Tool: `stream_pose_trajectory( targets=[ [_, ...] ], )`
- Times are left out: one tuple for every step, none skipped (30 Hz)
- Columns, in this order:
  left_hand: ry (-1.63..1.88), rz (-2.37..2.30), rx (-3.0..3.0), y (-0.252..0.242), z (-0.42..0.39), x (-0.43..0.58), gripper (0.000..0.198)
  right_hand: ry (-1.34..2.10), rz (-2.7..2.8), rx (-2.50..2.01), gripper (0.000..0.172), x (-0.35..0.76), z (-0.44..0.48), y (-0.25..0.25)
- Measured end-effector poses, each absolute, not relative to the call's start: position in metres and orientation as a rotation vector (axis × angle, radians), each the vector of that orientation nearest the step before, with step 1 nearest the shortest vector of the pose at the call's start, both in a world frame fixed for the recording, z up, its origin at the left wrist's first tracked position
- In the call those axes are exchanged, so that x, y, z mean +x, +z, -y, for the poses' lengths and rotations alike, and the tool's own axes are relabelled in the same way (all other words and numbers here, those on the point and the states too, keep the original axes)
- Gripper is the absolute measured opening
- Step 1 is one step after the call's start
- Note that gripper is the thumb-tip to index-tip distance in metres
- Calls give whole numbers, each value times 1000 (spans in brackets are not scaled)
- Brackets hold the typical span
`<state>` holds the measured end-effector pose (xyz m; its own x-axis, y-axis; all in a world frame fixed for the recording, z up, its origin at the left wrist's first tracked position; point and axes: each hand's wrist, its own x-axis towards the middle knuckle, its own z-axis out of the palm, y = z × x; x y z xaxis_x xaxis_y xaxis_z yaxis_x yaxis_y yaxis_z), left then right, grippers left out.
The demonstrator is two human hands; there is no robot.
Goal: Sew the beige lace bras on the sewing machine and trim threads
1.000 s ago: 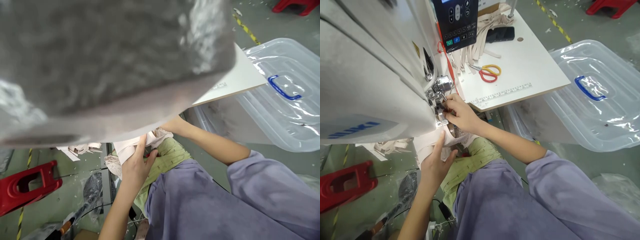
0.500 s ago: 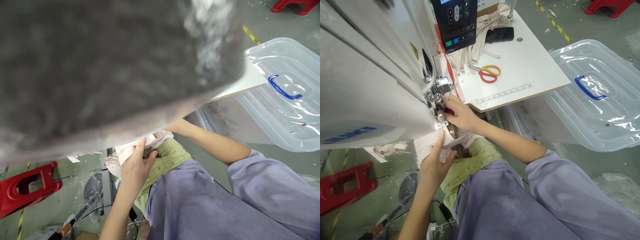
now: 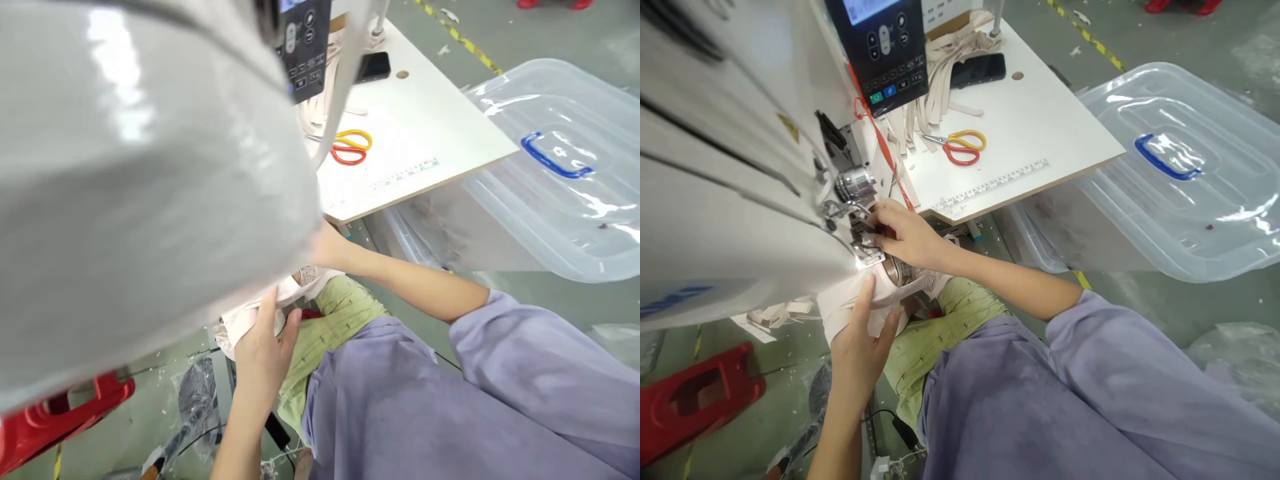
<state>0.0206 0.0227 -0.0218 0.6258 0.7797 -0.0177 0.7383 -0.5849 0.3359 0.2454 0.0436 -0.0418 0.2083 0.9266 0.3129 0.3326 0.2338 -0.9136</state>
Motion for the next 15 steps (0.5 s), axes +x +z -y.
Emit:
stream_pose_trajectory(
  targets=[
    [213, -1228, 2561, -22, -23, 21, 61, 611, 1329, -1302, 12, 246, -43, -43],
    [233, -1226, 2582, -21, -23, 21, 60, 585, 1299, -1293, 11, 246, -42, -44],
    [250, -1219, 2600, -21, -24, 22, 60, 566, 1257, -1292, 11, 246, -41, -46],
    [254, -1208, 2614, -20, -23, 23, 59, 552, 1209, -1294, 11, 247, -39, -47],
    [245, -1195, 2624, -19, -23, 24, 59, 539, 1163, -1294, 11, 247, -37, -49],
    [230, -1186, 2630, -18, -23, 25, 58, 526, 1126, -1286, 12, 248, -35, -52],
    [214, -1185, 2632, -17, -22, 26, 58, 521, 1100, -1276, 13, 248, -32, -54],
    [203, -1192, 2632, -16, -22, 26, 58, 525, 1085, -1269, 13, 249, -30, -57],
    [199, -1201, 2634, -16, -21, 26, 58, 533, 1078, -1269, 14, 250, -28, -59],
    [197, -1205, 2636, -15, -21, 26, 58, 539, 1078, -1275, 14, 251, -26, -61],
    [202, -1201, 2639, -15, -21, 26, 58, 542, 1081, -1283, 15, 251, -24, -62],
    [211, -1186, 2643, -15, -21, 26, 59, 542, 1083, -1292, 16, 252, -23, -63],
    [220, -1157, 2647, -15, -22, 26, 58, 540, 1082, -1300, 17, 253, -21, -64],
    [237, -1127, 2651, -16, -22, 27, 58, 543, 1082, -1308, 18, 254, -19, -65],
    [259, -1093, 2657, -16, -22, 27, 58, 550, 1079, -1315, 19, 254, -17, -65]
  ],
)
